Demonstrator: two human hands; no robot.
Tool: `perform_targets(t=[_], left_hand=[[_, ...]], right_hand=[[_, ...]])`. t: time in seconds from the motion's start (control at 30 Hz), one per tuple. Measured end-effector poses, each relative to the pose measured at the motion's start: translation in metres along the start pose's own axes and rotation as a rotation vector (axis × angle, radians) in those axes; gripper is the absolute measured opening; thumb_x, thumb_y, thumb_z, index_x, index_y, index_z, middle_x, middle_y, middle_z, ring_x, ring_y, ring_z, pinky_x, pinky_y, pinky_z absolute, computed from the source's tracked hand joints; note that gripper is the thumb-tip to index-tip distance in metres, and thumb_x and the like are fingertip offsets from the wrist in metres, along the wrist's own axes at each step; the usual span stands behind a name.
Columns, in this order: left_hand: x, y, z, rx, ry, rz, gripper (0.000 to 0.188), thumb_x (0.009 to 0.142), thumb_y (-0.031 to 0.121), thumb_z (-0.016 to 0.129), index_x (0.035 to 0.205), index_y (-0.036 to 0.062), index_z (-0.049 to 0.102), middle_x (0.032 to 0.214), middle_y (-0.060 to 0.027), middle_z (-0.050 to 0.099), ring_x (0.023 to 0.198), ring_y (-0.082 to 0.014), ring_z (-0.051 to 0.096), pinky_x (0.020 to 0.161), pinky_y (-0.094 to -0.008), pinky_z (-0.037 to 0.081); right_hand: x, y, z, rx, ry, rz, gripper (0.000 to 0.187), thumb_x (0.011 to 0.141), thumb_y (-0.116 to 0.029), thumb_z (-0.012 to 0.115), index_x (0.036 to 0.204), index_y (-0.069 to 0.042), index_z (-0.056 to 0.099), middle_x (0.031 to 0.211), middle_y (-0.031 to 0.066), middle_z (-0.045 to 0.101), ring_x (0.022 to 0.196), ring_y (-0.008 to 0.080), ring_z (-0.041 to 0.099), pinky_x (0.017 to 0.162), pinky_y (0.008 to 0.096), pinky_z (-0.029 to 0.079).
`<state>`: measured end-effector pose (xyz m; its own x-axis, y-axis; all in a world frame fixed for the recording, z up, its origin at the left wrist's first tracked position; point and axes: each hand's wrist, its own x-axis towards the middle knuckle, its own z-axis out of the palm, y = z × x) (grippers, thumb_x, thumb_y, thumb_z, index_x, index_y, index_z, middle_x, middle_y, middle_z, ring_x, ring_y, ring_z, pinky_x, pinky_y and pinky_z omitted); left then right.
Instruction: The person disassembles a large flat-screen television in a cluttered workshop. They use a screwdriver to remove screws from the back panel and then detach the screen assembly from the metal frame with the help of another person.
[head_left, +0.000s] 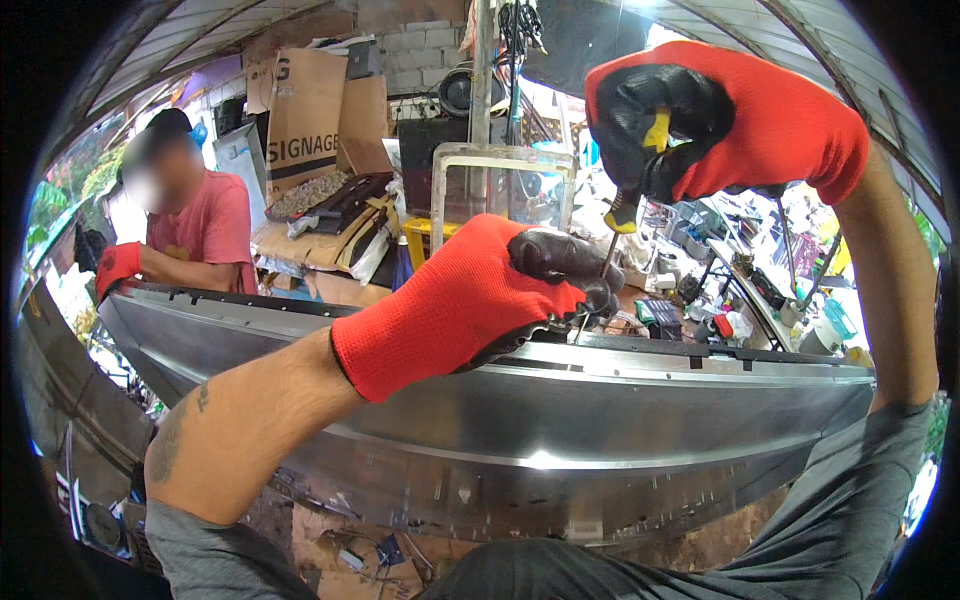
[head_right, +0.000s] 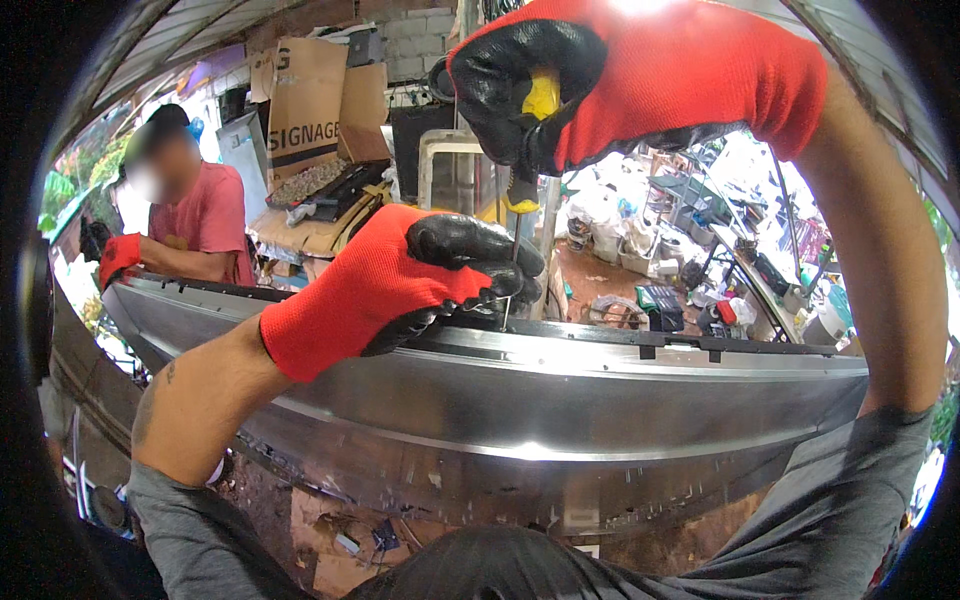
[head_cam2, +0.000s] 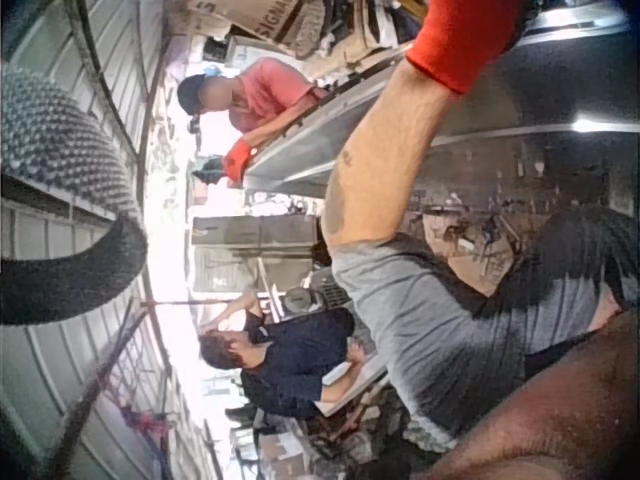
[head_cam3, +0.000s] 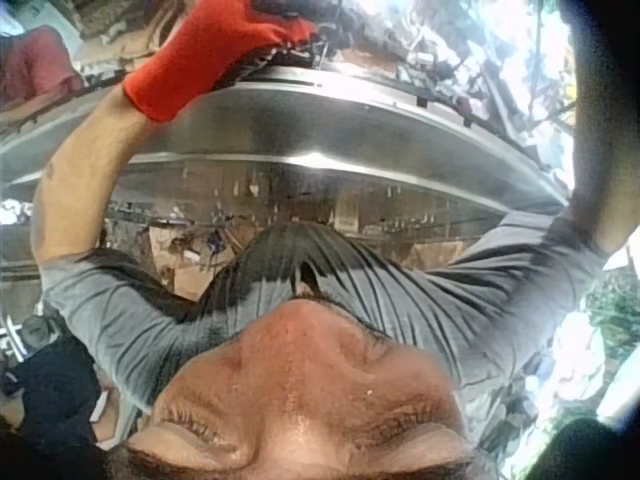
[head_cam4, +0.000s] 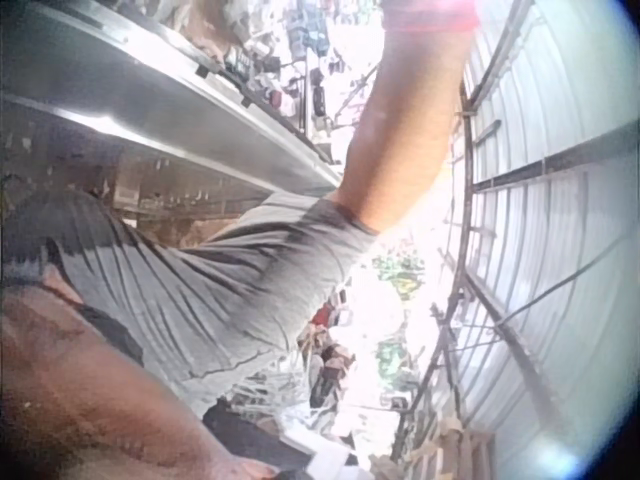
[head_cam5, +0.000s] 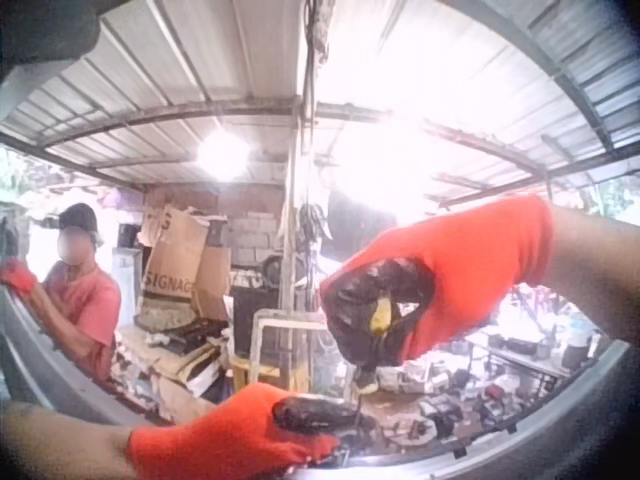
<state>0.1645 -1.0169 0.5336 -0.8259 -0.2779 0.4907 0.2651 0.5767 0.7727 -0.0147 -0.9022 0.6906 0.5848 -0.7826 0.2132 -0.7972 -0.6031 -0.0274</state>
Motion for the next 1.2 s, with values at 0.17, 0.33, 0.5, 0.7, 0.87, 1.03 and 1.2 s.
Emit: perform_targets(t=[0.17,0.33,0.5,0.7,0.87,1.03,1.2], left_hand=[[0.003,0.006,-0.006,0.120,-0.041,-0.088,0.030,0.087,0.001,0.065,0.116,-0.0009,0.067,0.103,-0.0089,0.072,0.093,-0.0123,0.066,0.083,-0.0270,0.052],[-0.001,0.006,-0.012,-0.067,-0.006,-0.066,0.027,0.087,0.005,0.069,0.114,-0.0012,0.069,0.100,-0.0086,0.073,0.093,-0.0128,0.067,0.085,-0.0272,0.053],[-0.013,0.037,-0.050,0.331,-0.157,-0.114,0.015,0.087,0.008,0.070,0.099,-0.0011,0.073,0.086,-0.0049,0.072,0.081,-0.0077,0.063,0.076,-0.0245,0.051],[-0.032,0.019,-0.063,0.309,-0.097,-0.181,0.017,0.085,0.001,0.063,0.100,0.0025,0.072,0.086,-0.0025,0.071,0.078,-0.0073,0.062,0.070,-0.0238,0.049],[-0.024,0.021,-0.068,0.296,-0.221,-0.217,0.036,0.092,0.009,0.057,0.128,0.0029,0.061,0.111,-0.0068,0.070,0.095,-0.0102,0.059,0.079,-0.0241,0.047],[-0.017,-0.004,-0.062,-0.011,-0.189,-0.221,0.038,0.089,0.012,0.064,0.125,-0.0009,0.063,0.112,-0.0055,0.069,0.103,-0.0110,0.061,0.081,-0.0253,0.047],[-0.018,-0.001,-0.065,0.217,-0.251,-0.223,0.028,0.088,0.012,0.067,0.116,0.0075,0.070,0.100,-0.0035,0.072,0.092,-0.0070,0.060,0.082,-0.0264,0.049]], right_hand=[[-0.012,0.008,-0.002,0.033,0.001,0.102,0.035,0.072,-0.010,0.076,0.104,-0.003,0.062,0.095,0.0064,0.065,0.089,0.0161,0.060,0.084,0.0310,0.049],[-0.045,0.020,-0.003,0.024,0.172,0.130,0.053,0.072,-0.010,0.077,0.122,-0.002,0.061,0.109,0.0072,0.067,0.097,0.0162,0.062,0.090,0.0300,0.050],[-0.073,0.008,-0.008,0.129,0.351,0.292,0.050,0.074,-0.019,0.075,0.118,-0.002,0.059,0.114,0.0067,0.063,0.107,0.0160,0.059,0.097,0.0318,0.045],[-0.060,-0.014,0.014,0.226,0.317,0.175,0.036,0.075,-0.008,0.069,0.109,0.001,0.062,0.107,0.0103,0.064,0.099,0.0184,0.063,0.093,0.0329,0.048],[-0.046,-0.003,0.030,-0.025,0.368,0.078,0.043,0.074,-0.007,0.072,0.116,-0.003,0.062,0.111,0.0110,0.065,0.101,0.0213,0.062,0.095,0.0336,0.048],[-0.015,0.002,0.014,-0.055,0.142,0.109,0.053,0.079,-0.020,0.077,0.126,-0.005,0.060,0.118,0.0143,0.063,0.102,0.0224,0.063,0.089,0.0337,0.051],[0.001,-0.009,0.011,-0.126,0.200,0.121,0.049,0.080,-0.022,0.074,0.125,-0.005,0.062,0.110,0.0124,0.065,0.091,0.0180,0.065,0.081,0.0321,0.053]])
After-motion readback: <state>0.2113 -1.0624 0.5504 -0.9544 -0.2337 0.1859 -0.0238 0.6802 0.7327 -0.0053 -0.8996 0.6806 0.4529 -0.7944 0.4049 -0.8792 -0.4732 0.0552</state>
